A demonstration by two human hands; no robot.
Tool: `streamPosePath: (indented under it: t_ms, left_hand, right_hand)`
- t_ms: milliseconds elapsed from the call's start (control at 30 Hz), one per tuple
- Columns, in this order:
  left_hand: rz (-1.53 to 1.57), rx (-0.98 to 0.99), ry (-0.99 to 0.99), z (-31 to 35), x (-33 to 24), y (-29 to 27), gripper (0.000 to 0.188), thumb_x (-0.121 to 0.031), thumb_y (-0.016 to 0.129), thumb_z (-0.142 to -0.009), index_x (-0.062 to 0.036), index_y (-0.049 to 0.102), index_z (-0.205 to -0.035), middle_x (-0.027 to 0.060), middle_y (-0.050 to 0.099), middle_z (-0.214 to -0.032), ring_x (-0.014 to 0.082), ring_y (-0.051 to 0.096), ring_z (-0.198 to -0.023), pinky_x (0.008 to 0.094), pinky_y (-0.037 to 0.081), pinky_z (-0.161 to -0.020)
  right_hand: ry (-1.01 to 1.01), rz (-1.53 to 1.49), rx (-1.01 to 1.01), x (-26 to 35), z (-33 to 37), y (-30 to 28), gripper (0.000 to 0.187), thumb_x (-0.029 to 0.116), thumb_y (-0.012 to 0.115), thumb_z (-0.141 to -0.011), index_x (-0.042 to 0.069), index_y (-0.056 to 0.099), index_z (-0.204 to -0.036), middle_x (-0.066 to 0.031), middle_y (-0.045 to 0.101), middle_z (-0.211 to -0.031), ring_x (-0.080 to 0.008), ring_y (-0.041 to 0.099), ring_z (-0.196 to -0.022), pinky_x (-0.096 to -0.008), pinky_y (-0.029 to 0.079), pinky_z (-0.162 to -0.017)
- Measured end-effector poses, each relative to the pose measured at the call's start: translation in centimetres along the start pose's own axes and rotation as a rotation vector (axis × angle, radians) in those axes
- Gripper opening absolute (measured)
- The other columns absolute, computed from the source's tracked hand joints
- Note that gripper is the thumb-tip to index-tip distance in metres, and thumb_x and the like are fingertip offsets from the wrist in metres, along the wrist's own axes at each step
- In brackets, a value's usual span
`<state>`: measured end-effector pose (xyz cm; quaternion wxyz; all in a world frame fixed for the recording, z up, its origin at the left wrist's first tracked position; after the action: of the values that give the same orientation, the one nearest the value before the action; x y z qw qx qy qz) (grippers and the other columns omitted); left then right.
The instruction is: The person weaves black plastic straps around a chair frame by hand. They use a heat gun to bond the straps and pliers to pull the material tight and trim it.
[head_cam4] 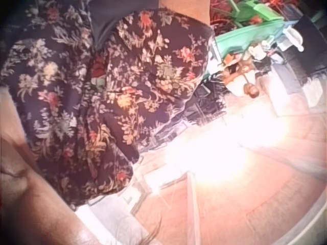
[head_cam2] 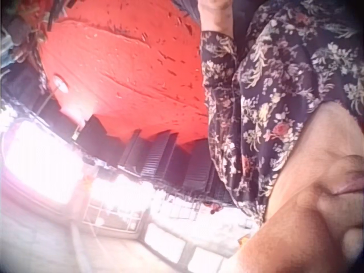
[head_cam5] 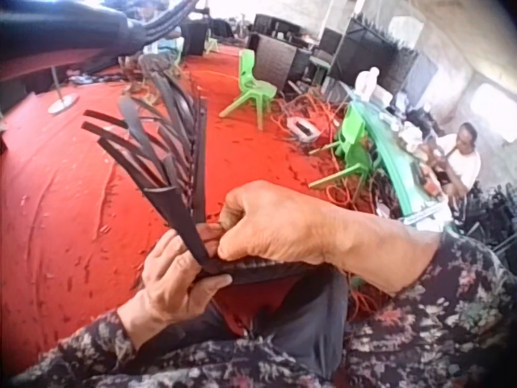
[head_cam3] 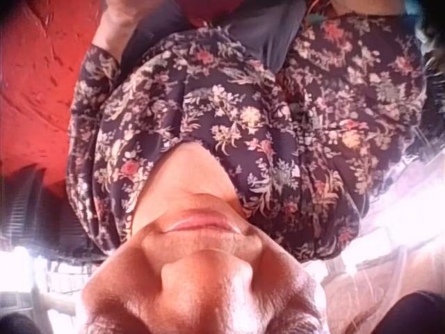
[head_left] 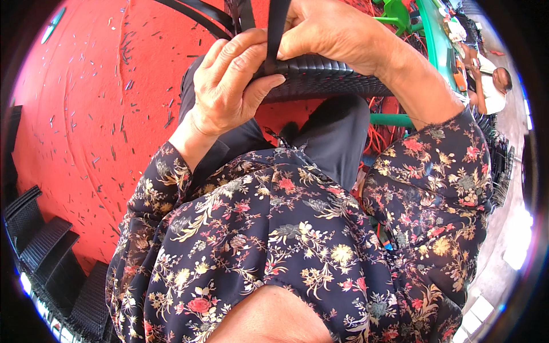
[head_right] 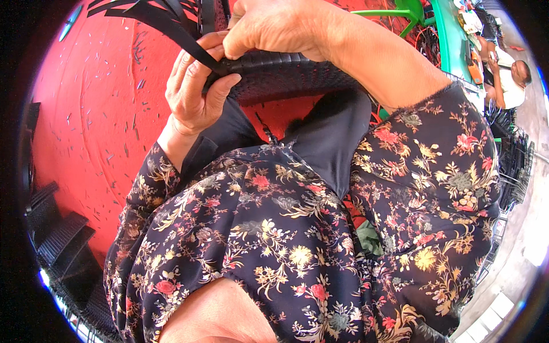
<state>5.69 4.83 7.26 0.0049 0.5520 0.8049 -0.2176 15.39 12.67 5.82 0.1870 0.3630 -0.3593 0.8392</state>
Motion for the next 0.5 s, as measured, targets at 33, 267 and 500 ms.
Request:
streamPosePath:
  t_ms: [33, 267, 500]
  left_hand:
    - [0.006, -0.015, 0.006, 0.1, -0.1, -0.1, 0.042, -0.015, 0.080, -0.070, 0.0059, 0.061, -0.100, 0.0181, 0.064, -0.104, 0.0292, 0.061, -0.074, 0.0337, 0.049, -0.064]
    - [-0.015, -0.010, -0.019, 0.2, -0.4, -0.2, 0.042, -0.016, 0.080, -0.071, 0.0058, 0.061, -0.101, 0.0188, 0.065, -0.104, 0.0303, 0.062, -0.075, 0.0343, 0.050, -0.066]
    - [-0.026, 0.031, -0.027, 0.8, -0.3, 0.4, 0.045, -0.017, 0.080, -0.072, 0.0050, 0.062, -0.107, 0.0192, 0.064, -0.105, 0.0306, 0.062, -0.077, 0.0343, 0.051, -0.067]
  right_hand:
    - [-0.016, -0.045, 0.035, 0.2, 0.1, 0.1, 0.025, 0.015, 0.068, -0.072, -0.005, 0.064, -0.085, -0.0035, 0.059, -0.070, -0.0106, 0.053, -0.063, -0.0271, 0.040, -0.053]
    - [0.002, 0.019, 0.090, 0.0, -1.2, 1.4, 0.029, 0.018, 0.067, -0.072, -0.009, 0.064, -0.080, -0.0067, 0.061, -0.069, -0.0136, 0.055, -0.065, -0.0296, 0.042, -0.055]
    - [-0.598, 1.005, 0.231, 2.9, -2.1, 5.5, 0.019, 0.022, 0.057, -0.079, 0.007, 0.067, -0.083, -0.0235, 0.066, -0.086, -0.0401, 0.064, -0.081, -0.0429, 0.052, -0.070]
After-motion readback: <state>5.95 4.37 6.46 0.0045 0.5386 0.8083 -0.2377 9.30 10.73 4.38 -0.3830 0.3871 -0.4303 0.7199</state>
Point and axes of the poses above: each hand's wrist, its own z-axis away from the middle knuckle, its own y-axis out of the palm, x = y × z, the point moved 10 cm from there along -z, towards the middle knuckle
